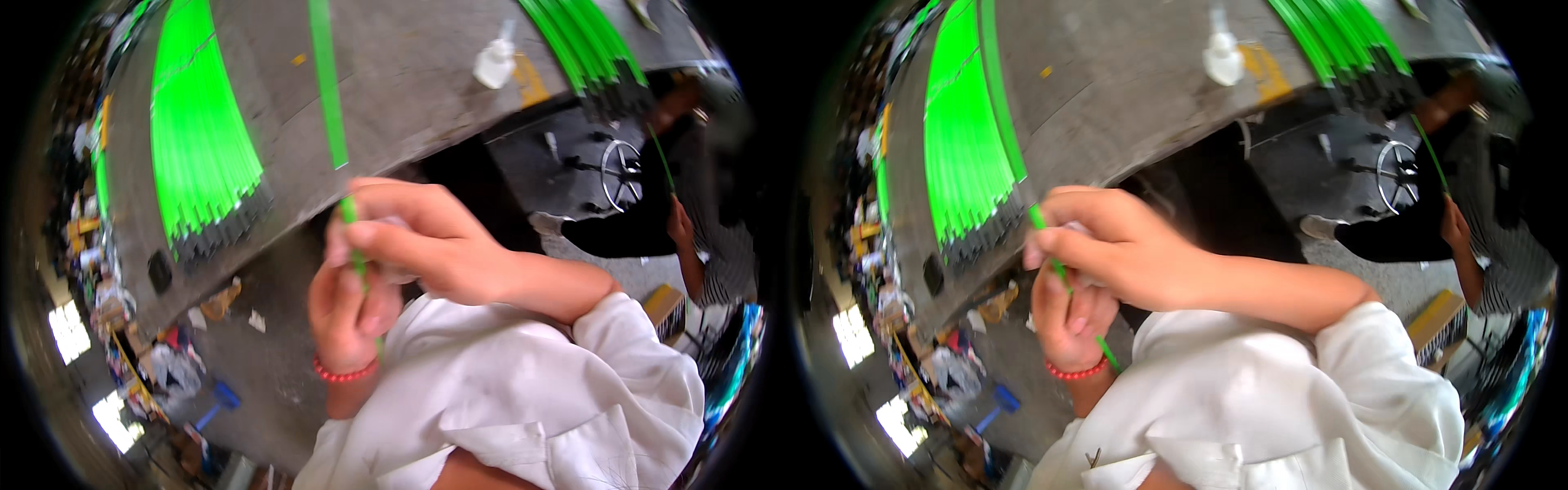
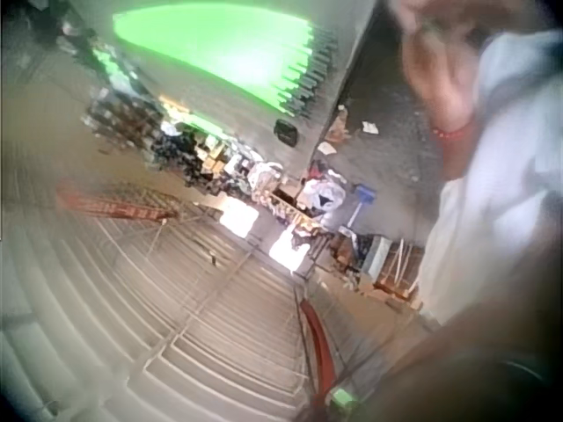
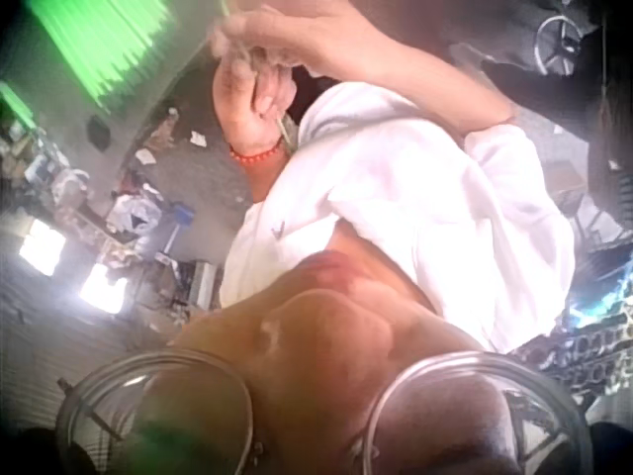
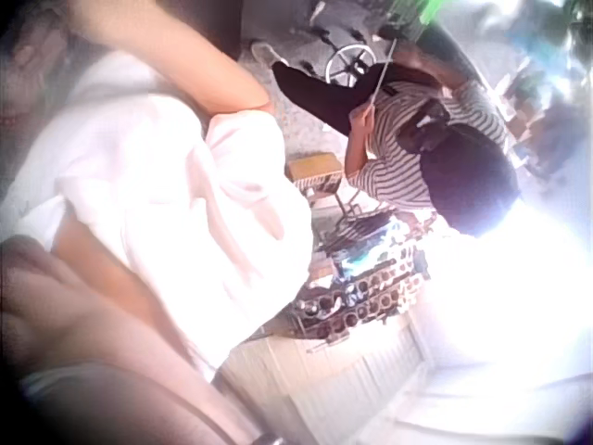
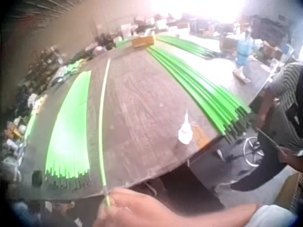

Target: The person repeatedly picks up a green rod, applies glue from a bottle to a joint, inserts a metal sleeve, wipes the rod with a cloth, and places it on the table. The process is repeated for multiple rods in a workshop setting.

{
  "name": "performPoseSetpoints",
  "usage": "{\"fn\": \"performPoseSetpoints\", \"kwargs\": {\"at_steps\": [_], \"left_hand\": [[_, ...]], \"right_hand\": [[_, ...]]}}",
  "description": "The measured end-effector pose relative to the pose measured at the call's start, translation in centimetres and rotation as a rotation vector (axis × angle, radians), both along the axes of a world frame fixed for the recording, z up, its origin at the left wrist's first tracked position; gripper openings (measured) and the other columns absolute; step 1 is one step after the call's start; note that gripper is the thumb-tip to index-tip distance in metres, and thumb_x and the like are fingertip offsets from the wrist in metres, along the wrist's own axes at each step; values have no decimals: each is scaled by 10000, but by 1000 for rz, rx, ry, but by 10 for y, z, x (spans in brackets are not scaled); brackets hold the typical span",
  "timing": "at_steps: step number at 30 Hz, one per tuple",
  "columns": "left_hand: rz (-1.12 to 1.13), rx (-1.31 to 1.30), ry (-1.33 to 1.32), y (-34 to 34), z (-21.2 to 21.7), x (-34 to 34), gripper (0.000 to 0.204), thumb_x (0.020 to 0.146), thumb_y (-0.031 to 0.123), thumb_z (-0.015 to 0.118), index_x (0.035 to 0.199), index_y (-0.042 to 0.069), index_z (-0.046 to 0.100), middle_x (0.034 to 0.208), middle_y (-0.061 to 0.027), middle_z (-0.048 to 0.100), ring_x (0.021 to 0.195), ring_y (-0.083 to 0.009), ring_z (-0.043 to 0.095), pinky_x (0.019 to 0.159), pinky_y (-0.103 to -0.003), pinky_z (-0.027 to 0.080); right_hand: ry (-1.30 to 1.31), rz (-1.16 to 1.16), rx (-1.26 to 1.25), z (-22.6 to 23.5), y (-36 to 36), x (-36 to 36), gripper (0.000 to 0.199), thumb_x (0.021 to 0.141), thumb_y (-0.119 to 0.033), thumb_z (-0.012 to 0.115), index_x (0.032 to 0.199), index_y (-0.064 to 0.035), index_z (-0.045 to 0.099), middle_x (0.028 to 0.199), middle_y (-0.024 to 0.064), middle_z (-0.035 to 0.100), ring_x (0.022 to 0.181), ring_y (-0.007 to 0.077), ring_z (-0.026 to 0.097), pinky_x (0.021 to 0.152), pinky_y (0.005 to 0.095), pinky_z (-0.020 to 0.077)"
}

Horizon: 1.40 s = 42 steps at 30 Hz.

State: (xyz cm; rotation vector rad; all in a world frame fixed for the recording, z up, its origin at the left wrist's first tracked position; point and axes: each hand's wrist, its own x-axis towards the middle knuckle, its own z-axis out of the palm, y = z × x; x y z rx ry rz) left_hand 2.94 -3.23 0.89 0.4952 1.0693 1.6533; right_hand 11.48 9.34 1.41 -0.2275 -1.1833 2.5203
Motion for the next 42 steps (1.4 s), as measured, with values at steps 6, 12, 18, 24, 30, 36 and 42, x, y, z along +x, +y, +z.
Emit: {"fn": "performPoseSetpoints", "kwargs": {"at_steps": [6, 12, 18, 24, 30, 36, 42], "left_hand": [[45, 20, -31, -3, 5, 1, 256, 932, 285, 474, 972, 33, 471, 541, 83, 310, 410, 2, 248, 338, -149, 162], [59, 6, 5, -3, -4, 1, 287, 942, 307, 449, 994, 26, 482, 535, 77, 326, 361, 0, 208, 330, -158, 157], [59, -68, 64, -1, 6, 3, 372, 942, 367, 440, 995, -1, 464, 552, 35, 377, 381, -13, 232, 321, -171, 172], [105, -114, -17, -3, 10, -4, 262, 856, 226, 615, 969, 41, 467, 635, -4, 458, 398, -5, 277, 337, -166, 187], [79, -120, -63, -4, 12, -5, 211, 875, 191, 597, 825, 50, 447, 588, -4, 459, 410, -17, 284, 355, -181, 204], [54, -125, -55, -2, 11, -3, 266, 911, 273, 537, 824, 34, 459, 578, 0, 454, 416, -17, 298, 368, -178, 199], [6, -41, -103, -3, 6, -4, 245, 904, 245, 550, 837, 29, 454, 579, 5, 457, 425, -18, 322, 373, -175, 203]], "right_hand": [[50, -18, -12, 4, 7, -8, 194, 912, -206, 487, 863, -33, 560, 838, 6, 574, 631, 27, 460, 513, 188, 363], [111, -169, 234, -22, -7, -9, 180, 893, -160, 491, 850, -1, 563, 774, 44, 593, 657, 85, 526, 561, 257, 438], [-1, -61, -21, -4, 4, -10, 192, 899, -199, 511, 882, -20, 577, 695, -9, 556, 559, 39, 457, 487, 202, 382], [-25, -21, -42, 0, -7, -3, 237, 931, -218, 486, 901, -7, 590, 697, -38, 449, 560, 18, 360, 479, 185, 258], [9, -14, -87, 3, -1, -7, 265, 939, -256, 472, 906, -9, 562, 706, -21, 499, 535, 16, 374, 460, 178, 252], [-4, -15, -100, 4, -5, -3, 274, 947, -246, 445, 907, 8, 541, 759, 46, 540, 560, 86, 571, 468, 163, 362], [-31, -99, -140, 11, -9, -3, 284, 954, -247, 412, 870, -4, 533, 681, -10, 431, 518, 28, 326, 462, 176, 250]]}}
